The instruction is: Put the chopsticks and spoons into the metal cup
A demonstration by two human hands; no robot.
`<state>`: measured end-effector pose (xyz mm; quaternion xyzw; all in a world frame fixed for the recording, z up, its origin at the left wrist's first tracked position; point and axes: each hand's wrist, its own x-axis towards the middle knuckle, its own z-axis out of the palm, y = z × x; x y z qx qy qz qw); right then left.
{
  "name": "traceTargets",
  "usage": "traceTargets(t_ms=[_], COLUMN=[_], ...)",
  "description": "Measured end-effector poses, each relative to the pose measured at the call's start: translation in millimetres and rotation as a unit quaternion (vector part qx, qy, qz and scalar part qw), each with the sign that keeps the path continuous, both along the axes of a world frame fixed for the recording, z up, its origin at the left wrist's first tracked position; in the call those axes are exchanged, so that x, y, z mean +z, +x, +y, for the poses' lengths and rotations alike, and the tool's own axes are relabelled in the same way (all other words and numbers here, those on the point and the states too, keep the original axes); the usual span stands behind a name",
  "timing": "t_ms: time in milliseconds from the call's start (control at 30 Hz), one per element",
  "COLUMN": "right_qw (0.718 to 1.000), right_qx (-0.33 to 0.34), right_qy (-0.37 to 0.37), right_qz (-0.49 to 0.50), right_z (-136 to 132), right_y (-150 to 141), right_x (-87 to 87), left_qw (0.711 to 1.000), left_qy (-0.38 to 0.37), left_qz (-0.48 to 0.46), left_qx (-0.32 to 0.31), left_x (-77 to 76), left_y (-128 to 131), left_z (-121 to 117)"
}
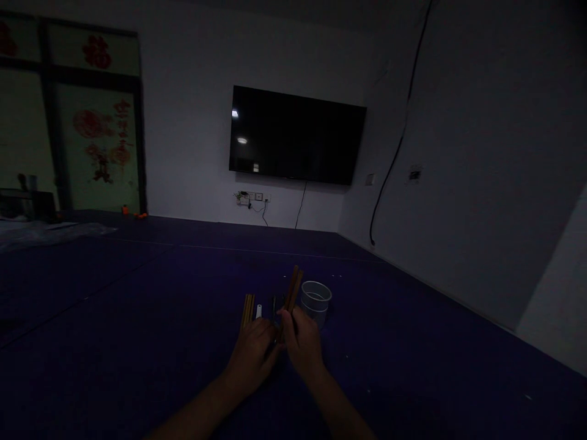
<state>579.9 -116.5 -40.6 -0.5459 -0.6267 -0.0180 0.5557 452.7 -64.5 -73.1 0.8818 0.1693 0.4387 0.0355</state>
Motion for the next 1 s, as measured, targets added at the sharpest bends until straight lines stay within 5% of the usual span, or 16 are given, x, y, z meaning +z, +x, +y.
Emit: traceTargets(t_ms=[200, 367, 500, 767, 1000], right_qw=[0.992, 0.932, 0.893, 0.928, 0.942], right_qx=[-0.042, -0.224, -0.355, -0.346, -0.325], right_qy=[0.058, 0.159, 0.189, 0.116, 0.078], right_qz=[0.103, 0.237, 0.202, 0.073, 0.023], right_z=[-5.0, -14.4, -17.3, 5.9, 17.8], right_y=[3.8, 32.2, 60.5, 89.5, 99.8], right_x=[4.8, 21.6, 34.1, 19.9, 11.6], left_qw=[1.0, 0.997, 0.99, 0.987, 0.967], left_qy=[-0.009, -0.017, -0.02, -0.032, -0.069], left_qz=[0.013, -0.018, -0.029, -0.03, 0.004], left_qx=[0.003, 0.078, 0.137, 0.155, 0.243], left_x=[-0.6, -1.2, -7.7, -7.7, 3.1], left_y=[2.4, -0.1, -2.2, -6.3, -19.6], left_z=[-3.7, 0.2, 12.0, 23.5, 36.5])
